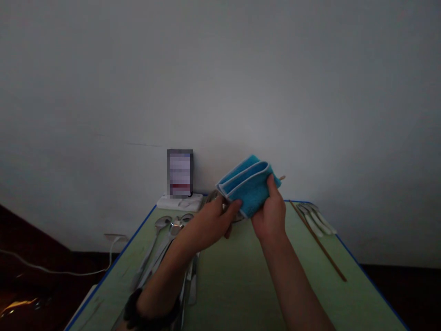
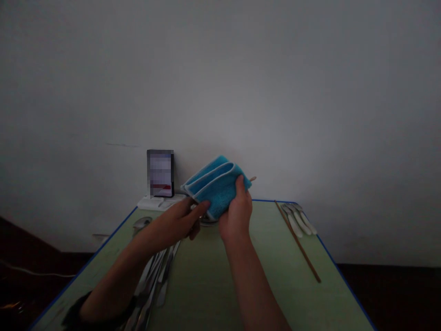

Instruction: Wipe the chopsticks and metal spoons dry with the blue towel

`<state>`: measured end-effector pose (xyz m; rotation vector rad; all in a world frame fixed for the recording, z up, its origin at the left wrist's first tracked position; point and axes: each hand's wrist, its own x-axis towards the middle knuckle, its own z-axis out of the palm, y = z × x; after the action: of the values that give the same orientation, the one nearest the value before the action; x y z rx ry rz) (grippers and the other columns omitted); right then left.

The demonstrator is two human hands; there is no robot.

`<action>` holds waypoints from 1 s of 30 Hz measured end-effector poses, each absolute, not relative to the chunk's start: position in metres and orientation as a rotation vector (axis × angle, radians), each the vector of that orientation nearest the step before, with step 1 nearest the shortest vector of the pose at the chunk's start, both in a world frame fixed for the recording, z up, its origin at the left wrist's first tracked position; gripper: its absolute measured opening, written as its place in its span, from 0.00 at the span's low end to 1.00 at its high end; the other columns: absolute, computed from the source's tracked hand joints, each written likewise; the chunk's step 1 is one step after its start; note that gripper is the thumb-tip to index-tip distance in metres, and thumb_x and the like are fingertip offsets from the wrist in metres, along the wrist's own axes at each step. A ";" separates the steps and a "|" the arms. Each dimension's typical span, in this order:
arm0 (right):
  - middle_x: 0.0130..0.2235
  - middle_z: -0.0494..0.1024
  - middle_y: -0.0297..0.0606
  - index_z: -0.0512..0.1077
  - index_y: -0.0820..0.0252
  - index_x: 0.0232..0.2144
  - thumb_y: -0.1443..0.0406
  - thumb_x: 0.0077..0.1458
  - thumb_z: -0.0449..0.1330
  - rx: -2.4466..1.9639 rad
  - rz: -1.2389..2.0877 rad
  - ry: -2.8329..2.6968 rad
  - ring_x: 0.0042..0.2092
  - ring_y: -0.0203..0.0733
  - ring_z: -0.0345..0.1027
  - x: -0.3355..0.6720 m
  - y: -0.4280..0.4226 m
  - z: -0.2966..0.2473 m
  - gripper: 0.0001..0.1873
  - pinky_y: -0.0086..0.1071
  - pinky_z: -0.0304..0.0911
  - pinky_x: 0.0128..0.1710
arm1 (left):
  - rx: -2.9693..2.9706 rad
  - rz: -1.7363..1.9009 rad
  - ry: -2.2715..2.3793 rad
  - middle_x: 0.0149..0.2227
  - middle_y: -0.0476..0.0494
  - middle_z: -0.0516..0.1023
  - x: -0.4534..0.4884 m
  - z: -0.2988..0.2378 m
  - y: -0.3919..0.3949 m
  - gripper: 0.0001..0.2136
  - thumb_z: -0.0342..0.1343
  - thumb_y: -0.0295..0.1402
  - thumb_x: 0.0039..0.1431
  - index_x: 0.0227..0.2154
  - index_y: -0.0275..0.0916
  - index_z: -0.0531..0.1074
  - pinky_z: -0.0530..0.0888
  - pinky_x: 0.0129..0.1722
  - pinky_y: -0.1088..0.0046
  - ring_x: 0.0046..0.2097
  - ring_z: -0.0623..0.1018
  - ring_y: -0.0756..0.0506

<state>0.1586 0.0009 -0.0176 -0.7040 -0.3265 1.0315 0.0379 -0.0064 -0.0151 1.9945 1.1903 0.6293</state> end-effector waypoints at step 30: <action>0.35 0.77 0.38 0.70 0.62 0.37 0.51 0.47 0.56 -0.714 0.930 -0.294 0.32 0.38 0.72 0.157 0.005 -0.021 0.22 0.33 0.68 0.32 | 2.189 0.506 1.151 0.18 0.52 0.65 0.033 -0.013 -0.002 0.24 0.33 0.44 0.62 0.17 0.38 0.62 0.59 0.27 0.74 0.22 0.65 0.50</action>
<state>0.1575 0.0054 -0.0210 -0.7137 -0.2936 0.9301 0.0328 -0.0022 -0.0129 2.1891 1.1507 0.5057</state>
